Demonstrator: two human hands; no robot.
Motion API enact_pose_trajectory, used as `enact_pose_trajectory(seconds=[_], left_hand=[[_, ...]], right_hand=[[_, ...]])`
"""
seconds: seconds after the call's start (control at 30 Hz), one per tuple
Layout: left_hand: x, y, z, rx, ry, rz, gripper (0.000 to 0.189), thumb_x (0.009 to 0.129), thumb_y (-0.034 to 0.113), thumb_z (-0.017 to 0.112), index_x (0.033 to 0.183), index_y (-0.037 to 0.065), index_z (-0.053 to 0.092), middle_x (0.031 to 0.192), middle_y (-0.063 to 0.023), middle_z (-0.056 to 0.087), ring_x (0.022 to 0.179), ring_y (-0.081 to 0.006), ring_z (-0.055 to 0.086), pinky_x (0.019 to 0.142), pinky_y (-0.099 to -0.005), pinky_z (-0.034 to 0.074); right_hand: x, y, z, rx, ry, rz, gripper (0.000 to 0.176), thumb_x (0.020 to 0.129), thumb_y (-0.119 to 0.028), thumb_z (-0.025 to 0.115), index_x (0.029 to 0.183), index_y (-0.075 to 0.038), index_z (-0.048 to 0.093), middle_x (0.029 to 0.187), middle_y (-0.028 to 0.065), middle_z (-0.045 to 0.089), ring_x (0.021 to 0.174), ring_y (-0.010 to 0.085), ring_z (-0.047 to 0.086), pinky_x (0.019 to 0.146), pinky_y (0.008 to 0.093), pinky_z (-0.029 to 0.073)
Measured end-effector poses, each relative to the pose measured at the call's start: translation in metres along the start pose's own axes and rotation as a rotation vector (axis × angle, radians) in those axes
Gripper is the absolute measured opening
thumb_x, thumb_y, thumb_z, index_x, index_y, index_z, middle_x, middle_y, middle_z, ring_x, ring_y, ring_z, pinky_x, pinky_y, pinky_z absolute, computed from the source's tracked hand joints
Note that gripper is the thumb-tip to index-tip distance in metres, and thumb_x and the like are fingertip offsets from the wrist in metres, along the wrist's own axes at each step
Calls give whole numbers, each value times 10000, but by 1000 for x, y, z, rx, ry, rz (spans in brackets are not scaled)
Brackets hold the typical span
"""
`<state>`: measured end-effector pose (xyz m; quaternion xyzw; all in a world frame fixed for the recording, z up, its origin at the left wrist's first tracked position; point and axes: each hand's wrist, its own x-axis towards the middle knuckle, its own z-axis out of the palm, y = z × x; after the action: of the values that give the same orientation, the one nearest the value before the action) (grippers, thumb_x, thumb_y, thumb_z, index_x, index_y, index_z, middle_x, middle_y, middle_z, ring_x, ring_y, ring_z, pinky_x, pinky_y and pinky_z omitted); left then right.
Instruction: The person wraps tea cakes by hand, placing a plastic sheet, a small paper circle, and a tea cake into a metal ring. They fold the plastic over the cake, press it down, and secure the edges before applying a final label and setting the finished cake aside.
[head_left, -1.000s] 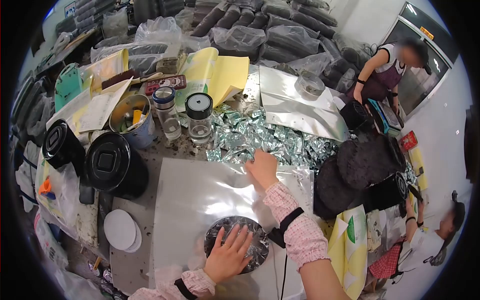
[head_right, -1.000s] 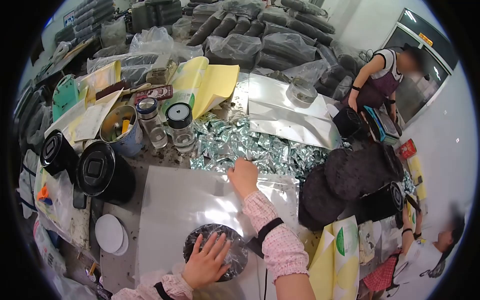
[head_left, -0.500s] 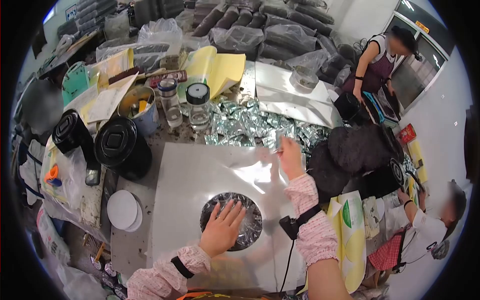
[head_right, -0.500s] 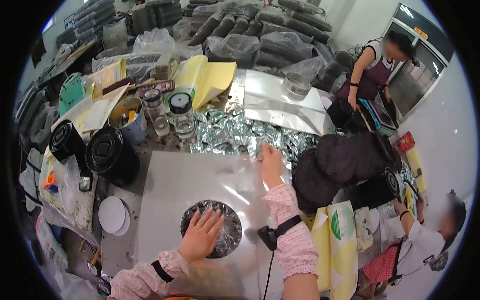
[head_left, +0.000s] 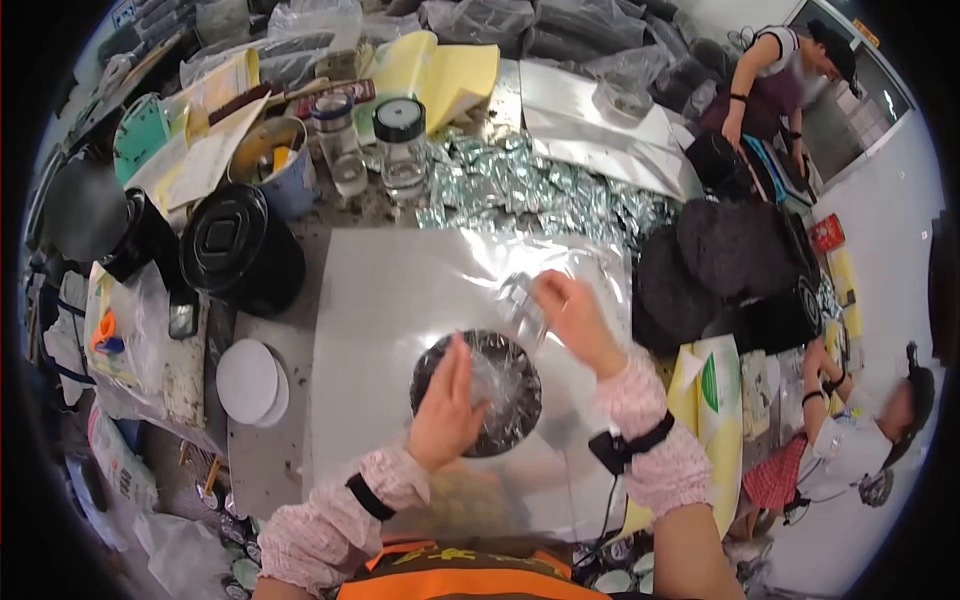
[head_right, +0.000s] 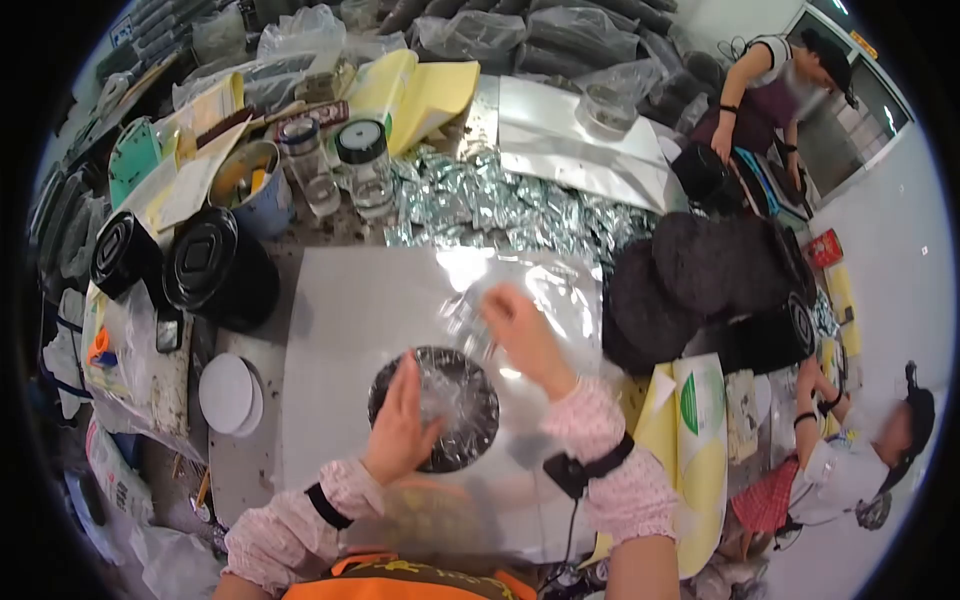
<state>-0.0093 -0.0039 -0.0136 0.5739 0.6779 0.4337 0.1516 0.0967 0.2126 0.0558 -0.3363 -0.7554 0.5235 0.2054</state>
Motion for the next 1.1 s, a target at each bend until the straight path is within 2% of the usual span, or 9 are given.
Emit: enact_pose_trajectory(seconds=[0.17,0.23,0.33,0.43,0.57,0.63,0.73,0.83,1.1], left_hand=[[2,0,-16,-17,-16,146,939,763,198,776,1530,-22,283,1587,-253,271,1474,-436,261,1181,-497,293],[5,17,-23,239,-198,145,895,804,333,746,1520,-10,332,1590,-227,293,1488,-409,245,1203,-512,227],[10,10,-10,472,-239,170,859,840,450,681,1497,-13,381,1585,-212,322,1495,-382,249,1218,-515,177],[11,15,-4,482,-275,124,844,836,428,688,1488,-20,396,1588,-220,315,1500,-382,241,1221,-519,166],[14,21,-4,529,-308,107,855,824,396,702,1475,-61,388,1588,-248,295,1503,-399,225,1223,-529,148],[13,23,-3,539,-330,102,840,836,380,694,1471,-74,384,1586,-255,292,1501,-407,224,1222,-532,149],[16,24,-1,548,-330,78,817,853,361,683,1469,-82,380,1585,-259,289,1500,-412,225,1220,-536,153],[17,25,-1,548,-328,79,817,851,327,685,1476,-82,353,1582,-266,283,1493,-421,230,1220,-538,153],[15,27,-1,564,-304,105,809,869,351,679,1475,-81,362,1580,-260,295,1493,-403,241,1221,-529,157]], right_hand=[[-97,25,83,-177,39,-220,158,920,-72,652,1052,-27,579,902,151,657,853,305,660,764,352,518],[-100,17,89,71,165,-119,212,886,-53,670,1071,-24,572,910,150,642,834,317,656,745,379,525],[-115,-4,67,-465,399,-423,235,837,-53,691,1049,-31,593,932,141,635,809,325,639,725,390,525],[-129,40,66,-357,30,-232,225,804,-72,704,1014,-46,627,976,147,637,824,350,627,743,412,522],[-126,41,56,-292,28,-324,160,809,-82,706,962,-58,665,908,137,662,815,372,652,723,418,524],[-138,60,9,-280,394,-470,139,842,-70,647,973,-26,661,900,148,636,832,358,623,718,428,512],[-181,106,-122,-627,946,-106,158,877,-75,671,1017,-5,688,1023,172,688,911,338,664,795,445,530],[-227,183,-197,-1300,891,-80,296,884,-50,626,1171,0,673,1152,173,697,1092,360,646,919,432,525],[-225,202,-209,-1209,912,154,213,908,-107,623,1091,-26,698,1061,161,725,1003,364,677,843,429,532]])
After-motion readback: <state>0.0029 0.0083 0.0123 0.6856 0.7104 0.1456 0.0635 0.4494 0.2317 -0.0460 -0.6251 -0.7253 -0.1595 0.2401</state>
